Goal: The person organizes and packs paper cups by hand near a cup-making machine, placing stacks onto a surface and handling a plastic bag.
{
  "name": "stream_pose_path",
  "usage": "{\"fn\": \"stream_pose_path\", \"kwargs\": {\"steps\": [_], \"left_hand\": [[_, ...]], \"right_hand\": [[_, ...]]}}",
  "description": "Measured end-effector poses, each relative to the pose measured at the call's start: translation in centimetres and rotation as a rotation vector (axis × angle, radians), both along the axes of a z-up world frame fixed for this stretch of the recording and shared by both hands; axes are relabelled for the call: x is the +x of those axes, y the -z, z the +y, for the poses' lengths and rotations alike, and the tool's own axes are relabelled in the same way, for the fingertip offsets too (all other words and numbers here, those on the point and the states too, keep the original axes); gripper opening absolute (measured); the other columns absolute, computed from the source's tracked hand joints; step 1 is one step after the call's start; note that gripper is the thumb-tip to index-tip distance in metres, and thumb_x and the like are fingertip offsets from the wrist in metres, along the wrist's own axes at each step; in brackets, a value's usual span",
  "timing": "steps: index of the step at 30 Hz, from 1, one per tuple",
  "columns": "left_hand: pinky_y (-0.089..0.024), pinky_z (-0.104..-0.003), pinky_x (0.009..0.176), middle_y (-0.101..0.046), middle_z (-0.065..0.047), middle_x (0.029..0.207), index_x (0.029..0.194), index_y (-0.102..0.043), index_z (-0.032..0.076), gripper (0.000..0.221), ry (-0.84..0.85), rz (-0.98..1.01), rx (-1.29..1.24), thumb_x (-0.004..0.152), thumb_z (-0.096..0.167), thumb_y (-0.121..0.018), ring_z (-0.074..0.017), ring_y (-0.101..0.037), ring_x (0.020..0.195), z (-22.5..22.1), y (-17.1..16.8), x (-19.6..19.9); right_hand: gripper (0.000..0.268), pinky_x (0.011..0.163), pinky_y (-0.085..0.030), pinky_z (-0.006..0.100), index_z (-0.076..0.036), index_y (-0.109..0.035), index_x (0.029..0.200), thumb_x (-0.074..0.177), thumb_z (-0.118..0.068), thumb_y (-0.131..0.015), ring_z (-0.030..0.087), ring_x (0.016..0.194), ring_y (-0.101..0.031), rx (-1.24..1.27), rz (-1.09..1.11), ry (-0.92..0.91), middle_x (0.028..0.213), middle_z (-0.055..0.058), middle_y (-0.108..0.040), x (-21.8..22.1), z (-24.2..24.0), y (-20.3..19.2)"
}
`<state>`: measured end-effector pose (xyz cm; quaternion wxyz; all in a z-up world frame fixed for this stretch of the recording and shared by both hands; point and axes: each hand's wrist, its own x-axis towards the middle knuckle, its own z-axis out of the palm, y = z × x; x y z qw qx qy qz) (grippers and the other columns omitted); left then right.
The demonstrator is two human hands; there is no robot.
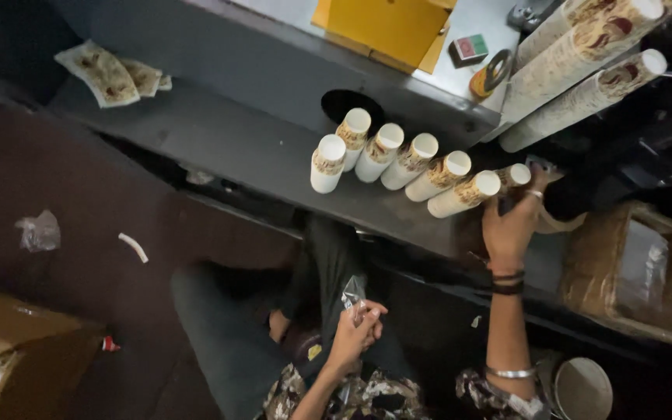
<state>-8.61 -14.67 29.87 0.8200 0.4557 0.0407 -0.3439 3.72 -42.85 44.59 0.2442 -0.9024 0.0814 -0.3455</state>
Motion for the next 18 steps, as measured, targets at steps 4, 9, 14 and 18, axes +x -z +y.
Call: {"fn": "stream_pose_path", "kwargs": {"steps": [4, 9, 14, 18], "left_hand": [[-0.027, -0.020, 0.037, -0.060, -0.003, 0.065, 0.109, -0.066, 0.000, 0.025, -0.001, -0.038, 0.037, 0.104, 0.023, -0.056, -0.0024, -0.038, 0.042, -0.1, 0.2, 0.0], [-0.026, -0.020, 0.038, -0.060, -0.003, 0.065, 0.109, -0.067, 0.000, 0.025, -0.006, 0.000, 0.003, 0.106, 0.023, -0.057, -0.0015, -0.036, 0.042, -0.1, -0.6, 0.2], [-0.027, -0.021, 0.037, -0.059, -0.003, 0.064, 0.109, -0.067, 0.001, 0.025, 0.001, -0.017, 0.058, 0.104, 0.023, -0.057, -0.0027, -0.038, 0.042, -0.1, 0.4, 0.1], [-0.027, -0.020, 0.038, -0.059, -0.002, 0.064, 0.109, -0.066, 0.001, 0.025, 0.005, 0.005, -0.015, 0.106, 0.024, -0.056, -0.0024, -0.038, 0.043, -0.1, -0.6, 0.2]], "right_hand": [[0.056, 0.114, -0.051, 0.042, -0.001, -0.041, 0.158, 0.115, -0.029, -0.063, 0.032, 0.139, -0.058, 0.011, -0.324, -0.006, 0.151, 0.019, -0.056, -1.3, 2.6, -2.7], [0.067, 0.101, -0.050, 0.044, 0.007, -0.045, 0.149, 0.106, -0.040, -0.065, 0.032, 0.126, -0.061, 0.054, -0.003, -0.246, 0.137, 0.024, -0.061, -1.7, 6.2, -6.1], [0.043, 0.091, -0.056, 0.041, 0.002, -0.066, 0.116, 0.099, -0.036, -0.076, 0.028, 0.103, -0.074, 0.083, 0.183, -0.119, 0.109, 0.016, -0.075, -2.7, 4.2, -0.8], [0.048, 0.091, -0.058, 0.038, 0.006, -0.065, 0.126, 0.099, -0.032, -0.077, 0.027, 0.107, -0.074, 0.134, 0.069, -0.197, 0.116, 0.017, -0.073, -3.9, 5.7, -3.9]]}}
